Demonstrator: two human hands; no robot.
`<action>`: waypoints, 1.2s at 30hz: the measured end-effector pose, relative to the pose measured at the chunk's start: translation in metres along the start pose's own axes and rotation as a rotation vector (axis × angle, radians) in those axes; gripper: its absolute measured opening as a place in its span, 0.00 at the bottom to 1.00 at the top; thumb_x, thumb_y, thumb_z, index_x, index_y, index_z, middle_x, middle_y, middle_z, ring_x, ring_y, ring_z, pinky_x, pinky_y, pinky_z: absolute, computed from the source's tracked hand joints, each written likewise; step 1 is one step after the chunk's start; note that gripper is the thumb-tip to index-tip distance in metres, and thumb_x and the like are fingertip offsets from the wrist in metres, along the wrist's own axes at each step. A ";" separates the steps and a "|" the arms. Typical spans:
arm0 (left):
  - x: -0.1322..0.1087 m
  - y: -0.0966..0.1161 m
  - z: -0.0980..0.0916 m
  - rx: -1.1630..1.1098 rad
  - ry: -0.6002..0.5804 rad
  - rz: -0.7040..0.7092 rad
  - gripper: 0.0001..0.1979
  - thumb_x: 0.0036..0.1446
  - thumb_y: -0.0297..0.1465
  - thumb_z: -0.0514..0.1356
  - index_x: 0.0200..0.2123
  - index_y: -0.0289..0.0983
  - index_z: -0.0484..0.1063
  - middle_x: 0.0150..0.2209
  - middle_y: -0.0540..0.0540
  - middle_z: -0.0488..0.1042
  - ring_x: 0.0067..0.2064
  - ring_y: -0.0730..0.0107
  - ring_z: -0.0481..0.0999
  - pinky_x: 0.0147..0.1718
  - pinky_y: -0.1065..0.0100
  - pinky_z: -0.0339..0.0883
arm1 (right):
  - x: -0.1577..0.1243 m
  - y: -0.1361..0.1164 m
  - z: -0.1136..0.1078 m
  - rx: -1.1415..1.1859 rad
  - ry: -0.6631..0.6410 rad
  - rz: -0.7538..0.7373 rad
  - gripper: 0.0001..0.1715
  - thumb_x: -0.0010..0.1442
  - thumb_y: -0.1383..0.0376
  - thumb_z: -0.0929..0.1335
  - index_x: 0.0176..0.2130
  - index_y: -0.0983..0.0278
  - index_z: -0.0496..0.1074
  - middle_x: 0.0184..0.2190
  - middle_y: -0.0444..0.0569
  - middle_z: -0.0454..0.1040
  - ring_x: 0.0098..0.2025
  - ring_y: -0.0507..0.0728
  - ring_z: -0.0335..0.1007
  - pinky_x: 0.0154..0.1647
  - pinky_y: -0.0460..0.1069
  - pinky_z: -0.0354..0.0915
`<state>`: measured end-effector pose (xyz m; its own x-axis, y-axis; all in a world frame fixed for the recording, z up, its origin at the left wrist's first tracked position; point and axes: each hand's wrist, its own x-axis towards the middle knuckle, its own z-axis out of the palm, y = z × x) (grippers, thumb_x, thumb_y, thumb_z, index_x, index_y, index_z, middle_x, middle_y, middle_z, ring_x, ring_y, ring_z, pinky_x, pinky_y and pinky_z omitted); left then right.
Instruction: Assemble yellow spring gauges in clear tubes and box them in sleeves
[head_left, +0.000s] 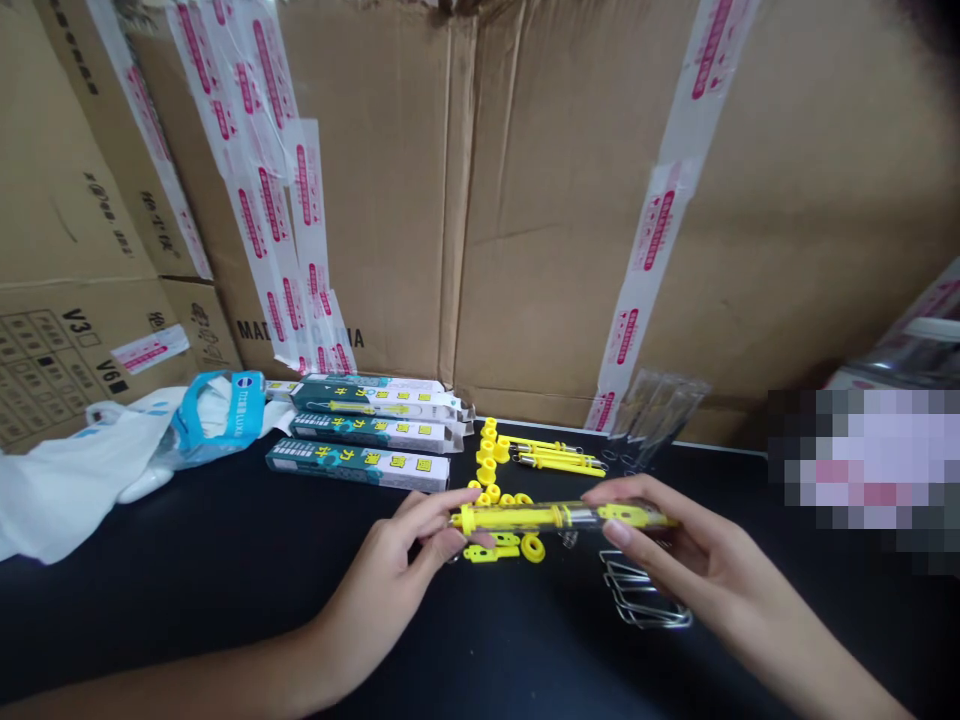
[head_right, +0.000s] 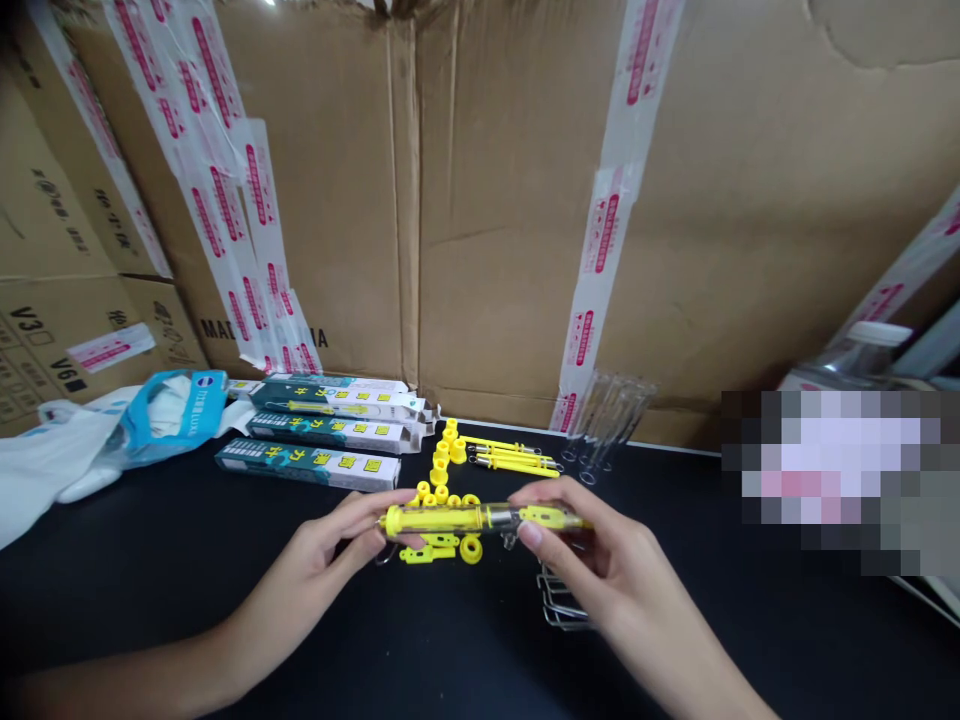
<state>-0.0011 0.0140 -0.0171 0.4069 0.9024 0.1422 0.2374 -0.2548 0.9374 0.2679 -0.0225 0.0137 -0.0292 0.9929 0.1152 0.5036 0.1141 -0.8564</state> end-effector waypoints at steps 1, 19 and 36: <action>0.001 0.000 0.000 -0.038 -0.015 0.000 0.18 0.66 0.39 0.53 0.54 0.39 0.74 0.44 0.43 0.79 0.50 0.56 0.77 0.53 0.59 0.65 | 0.001 0.001 0.000 0.056 0.009 0.024 0.21 0.62 0.45 0.68 0.45 0.57 0.73 0.26 0.41 0.65 0.23 0.52 0.57 0.20 0.45 0.53; 0.002 0.003 -0.002 -0.218 -0.086 -0.011 0.22 0.68 0.45 0.52 0.48 0.36 0.76 0.37 0.44 0.82 0.44 0.58 0.76 0.49 0.61 0.63 | 0.001 -0.002 0.011 0.169 0.066 0.077 0.25 0.54 0.42 0.72 0.37 0.60 0.74 0.23 0.38 0.60 0.23 0.51 0.53 0.20 0.45 0.50; 0.004 -0.001 0.001 -0.184 -0.097 -0.063 0.23 0.64 0.52 0.54 0.38 0.37 0.71 0.19 0.57 0.63 0.28 0.67 0.64 0.40 0.65 0.58 | 0.001 -0.001 0.009 0.217 -0.023 0.127 0.25 0.57 0.41 0.70 0.37 0.60 0.74 0.21 0.36 0.52 0.22 0.51 0.43 0.21 0.46 0.41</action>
<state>0.0011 0.0174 -0.0178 0.4814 0.8745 0.0591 0.1030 -0.1234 0.9870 0.2592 -0.0215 0.0100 0.0016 1.0000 -0.0091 0.3071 -0.0091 -0.9516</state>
